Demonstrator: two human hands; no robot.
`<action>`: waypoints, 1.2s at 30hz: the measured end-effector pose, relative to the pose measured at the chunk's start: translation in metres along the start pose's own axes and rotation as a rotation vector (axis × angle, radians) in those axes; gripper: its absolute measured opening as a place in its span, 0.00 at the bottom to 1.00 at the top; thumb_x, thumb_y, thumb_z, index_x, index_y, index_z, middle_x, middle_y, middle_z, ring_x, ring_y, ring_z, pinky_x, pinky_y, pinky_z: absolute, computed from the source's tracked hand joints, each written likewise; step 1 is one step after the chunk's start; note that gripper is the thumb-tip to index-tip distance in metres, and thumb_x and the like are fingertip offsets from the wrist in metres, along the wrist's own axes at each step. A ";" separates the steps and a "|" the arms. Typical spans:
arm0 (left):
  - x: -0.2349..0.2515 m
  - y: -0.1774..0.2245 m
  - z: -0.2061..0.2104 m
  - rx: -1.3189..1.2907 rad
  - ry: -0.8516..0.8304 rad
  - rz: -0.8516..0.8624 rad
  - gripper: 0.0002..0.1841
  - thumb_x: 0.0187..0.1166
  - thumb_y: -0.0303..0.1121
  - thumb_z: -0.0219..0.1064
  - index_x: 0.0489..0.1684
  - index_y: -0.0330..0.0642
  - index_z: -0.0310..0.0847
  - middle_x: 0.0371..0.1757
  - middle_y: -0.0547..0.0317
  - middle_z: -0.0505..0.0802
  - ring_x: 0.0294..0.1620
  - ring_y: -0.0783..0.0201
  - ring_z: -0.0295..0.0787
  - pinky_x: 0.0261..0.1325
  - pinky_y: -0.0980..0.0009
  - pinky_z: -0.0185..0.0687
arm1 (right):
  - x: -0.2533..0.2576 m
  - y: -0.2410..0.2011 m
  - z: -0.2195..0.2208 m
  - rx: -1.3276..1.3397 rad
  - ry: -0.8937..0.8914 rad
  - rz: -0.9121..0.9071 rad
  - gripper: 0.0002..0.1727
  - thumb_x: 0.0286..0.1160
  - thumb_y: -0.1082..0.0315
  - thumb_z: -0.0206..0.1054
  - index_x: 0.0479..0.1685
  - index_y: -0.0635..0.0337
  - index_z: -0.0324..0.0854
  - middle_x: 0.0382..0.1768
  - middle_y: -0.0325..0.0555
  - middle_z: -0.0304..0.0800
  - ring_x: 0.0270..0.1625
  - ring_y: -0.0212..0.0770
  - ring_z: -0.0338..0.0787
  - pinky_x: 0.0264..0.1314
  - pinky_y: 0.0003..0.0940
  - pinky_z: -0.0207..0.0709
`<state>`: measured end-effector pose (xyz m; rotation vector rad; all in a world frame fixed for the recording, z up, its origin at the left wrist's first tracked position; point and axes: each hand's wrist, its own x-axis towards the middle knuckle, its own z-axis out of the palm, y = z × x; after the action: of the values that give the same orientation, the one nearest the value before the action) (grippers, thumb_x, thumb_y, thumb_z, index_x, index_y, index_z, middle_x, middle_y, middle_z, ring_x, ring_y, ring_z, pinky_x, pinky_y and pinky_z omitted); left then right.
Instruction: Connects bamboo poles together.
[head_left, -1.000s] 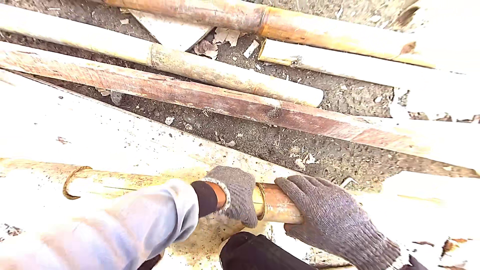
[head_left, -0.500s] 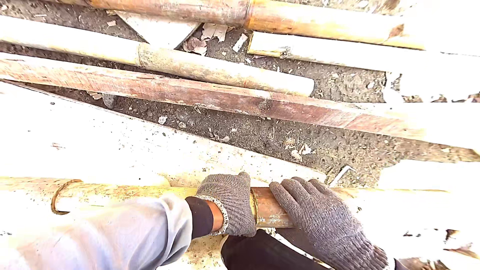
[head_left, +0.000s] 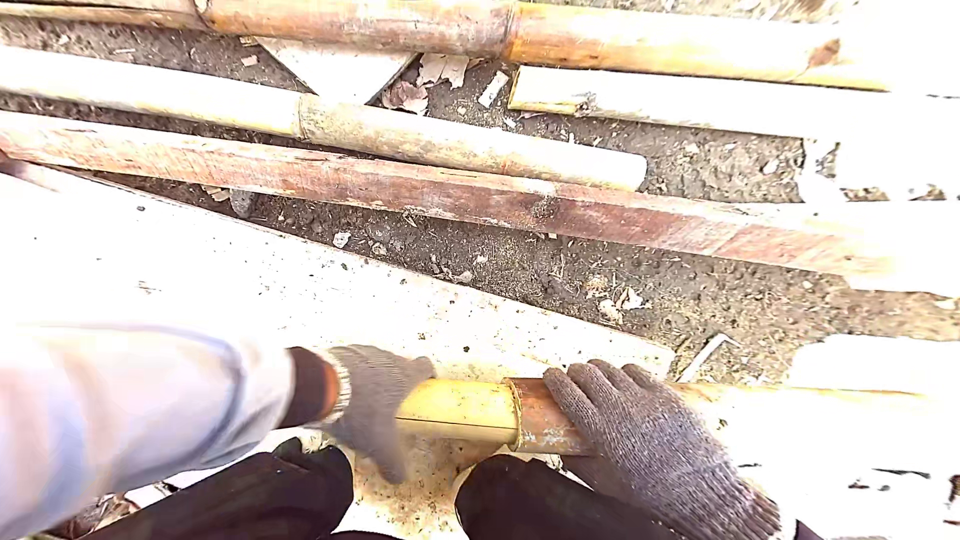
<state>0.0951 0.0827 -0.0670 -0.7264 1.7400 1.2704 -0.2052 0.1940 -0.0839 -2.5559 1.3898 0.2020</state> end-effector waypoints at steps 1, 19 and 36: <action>-0.011 -0.012 0.004 0.043 0.012 -0.017 0.54 0.52 0.60 0.85 0.88 0.65 0.62 0.66 0.53 0.88 0.60 0.46 0.89 0.54 0.39 0.86 | -0.001 0.000 0.000 0.002 -0.005 -0.006 0.40 0.33 0.44 0.80 0.55 0.54 0.83 0.35 0.51 0.89 0.38 0.57 0.91 0.33 0.54 0.82; 0.002 -0.026 0.041 0.074 0.244 -0.026 0.39 0.62 0.48 0.76 0.82 0.71 0.69 0.53 0.56 0.90 0.44 0.50 0.90 0.37 0.48 0.84 | 0.003 -0.005 0.003 -0.017 -0.074 0.007 0.41 0.32 0.43 0.79 0.53 0.59 0.84 0.36 0.58 0.88 0.38 0.62 0.91 0.36 0.58 0.84; 0.033 -0.034 0.038 0.061 0.224 -0.111 0.37 0.62 0.50 0.77 0.78 0.66 0.72 0.53 0.53 0.89 0.44 0.48 0.90 0.37 0.48 0.84 | 0.013 -0.012 0.031 -0.007 -0.122 0.159 0.42 0.26 0.55 0.87 0.57 0.60 0.84 0.48 0.59 0.91 0.54 0.63 0.91 0.59 0.61 0.84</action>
<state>0.1180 0.1088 -0.1169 -0.9452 1.8803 1.0898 -0.1889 0.1979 -0.1147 -2.3945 1.5468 0.3827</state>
